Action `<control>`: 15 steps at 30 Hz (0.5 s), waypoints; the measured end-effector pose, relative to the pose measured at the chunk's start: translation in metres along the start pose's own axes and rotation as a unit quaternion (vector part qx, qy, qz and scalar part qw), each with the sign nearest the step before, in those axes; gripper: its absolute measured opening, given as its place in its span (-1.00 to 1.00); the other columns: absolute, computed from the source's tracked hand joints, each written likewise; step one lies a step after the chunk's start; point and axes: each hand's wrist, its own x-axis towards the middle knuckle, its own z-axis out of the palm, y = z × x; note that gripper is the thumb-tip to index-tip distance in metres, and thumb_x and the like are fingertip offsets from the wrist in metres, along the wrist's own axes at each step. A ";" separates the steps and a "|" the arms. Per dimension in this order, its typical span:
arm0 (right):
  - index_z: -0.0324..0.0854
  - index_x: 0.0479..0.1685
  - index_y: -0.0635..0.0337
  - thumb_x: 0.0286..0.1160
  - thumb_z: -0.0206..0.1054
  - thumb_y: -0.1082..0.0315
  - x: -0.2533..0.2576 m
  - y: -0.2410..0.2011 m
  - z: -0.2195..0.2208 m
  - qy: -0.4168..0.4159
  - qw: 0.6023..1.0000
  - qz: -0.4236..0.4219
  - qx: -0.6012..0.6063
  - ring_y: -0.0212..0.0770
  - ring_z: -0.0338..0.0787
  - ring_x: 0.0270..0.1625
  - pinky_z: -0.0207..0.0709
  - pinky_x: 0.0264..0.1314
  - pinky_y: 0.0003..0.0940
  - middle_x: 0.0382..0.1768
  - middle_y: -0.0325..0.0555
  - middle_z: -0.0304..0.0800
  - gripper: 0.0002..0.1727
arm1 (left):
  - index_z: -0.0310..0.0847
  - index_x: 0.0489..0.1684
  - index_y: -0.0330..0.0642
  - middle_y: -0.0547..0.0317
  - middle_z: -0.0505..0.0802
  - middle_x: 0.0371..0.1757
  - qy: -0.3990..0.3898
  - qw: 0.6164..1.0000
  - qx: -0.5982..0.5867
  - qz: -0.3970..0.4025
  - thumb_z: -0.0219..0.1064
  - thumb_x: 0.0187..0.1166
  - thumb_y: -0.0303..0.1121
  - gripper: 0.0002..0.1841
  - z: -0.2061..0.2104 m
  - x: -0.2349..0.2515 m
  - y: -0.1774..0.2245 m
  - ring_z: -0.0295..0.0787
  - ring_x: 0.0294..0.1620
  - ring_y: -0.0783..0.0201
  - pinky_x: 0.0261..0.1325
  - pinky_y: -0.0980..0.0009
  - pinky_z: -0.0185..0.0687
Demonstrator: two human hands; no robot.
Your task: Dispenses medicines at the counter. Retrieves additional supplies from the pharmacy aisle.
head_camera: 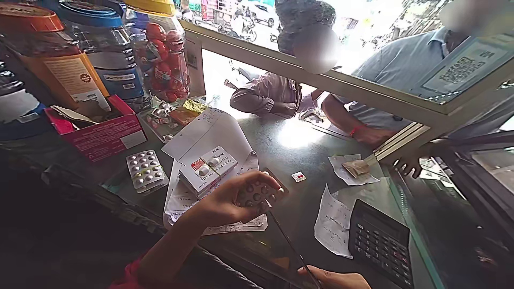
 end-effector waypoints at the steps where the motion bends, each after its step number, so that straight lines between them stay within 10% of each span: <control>1: 0.72 0.26 0.41 0.46 0.52 0.30 0.000 0.000 -0.001 -0.002 1.000 0.004 -0.009 -0.71 0.72 -0.21 0.60 -0.09 -0.74 -0.07 -0.11 0.93 -0.55 | 0.55 0.35 -0.25 0.25 0.76 0.19 0.049 0.999 0.006 -0.004 0.37 0.36 -0.67 -0.50 -0.002 -0.003 0.002 0.76 0.10 0.50 0.15 0.54 0.76; 5: 0.66 0.31 0.43 0.29 0.63 0.19 0.005 -0.013 0.007 0.085 0.979 0.069 -0.174 -0.50 0.65 -0.51 0.56 -0.41 -0.56 -0.46 -0.10 0.82 -0.37 | 0.55 0.42 -0.03 0.36 0.78 0.16 0.264 0.953 0.145 -0.020 0.43 0.33 -0.51 -0.44 0.000 -0.013 0.018 0.83 -0.05 0.49 -0.06 0.53 0.85; 10: 0.64 0.23 0.41 0.35 0.51 0.16 0.034 -0.025 0.022 0.068 0.904 0.142 -0.398 0.09 0.81 -0.45 0.66 -0.40 0.06 -0.38 0.10 0.81 -0.44 | 0.59 0.43 -0.05 0.24 0.74 0.23 0.231 0.950 0.210 -0.026 0.43 0.45 -0.39 -0.51 0.023 -0.012 0.011 0.80 0.05 0.49 0.04 0.54 0.82; 15: 0.87 0.04 0.20 0.58 0.25 -0.03 0.061 -0.026 0.030 0.193 0.825 -0.039 -0.530 -0.07 0.90 -0.31 0.64 -0.45 -0.28 -0.20 0.04 0.92 -0.51 | 0.59 0.37 -0.32 0.08 0.75 0.28 0.219 0.963 0.155 -0.007 0.33 0.52 -0.50 -0.59 0.046 -0.003 0.002 0.77 0.15 0.47 0.17 0.55 0.75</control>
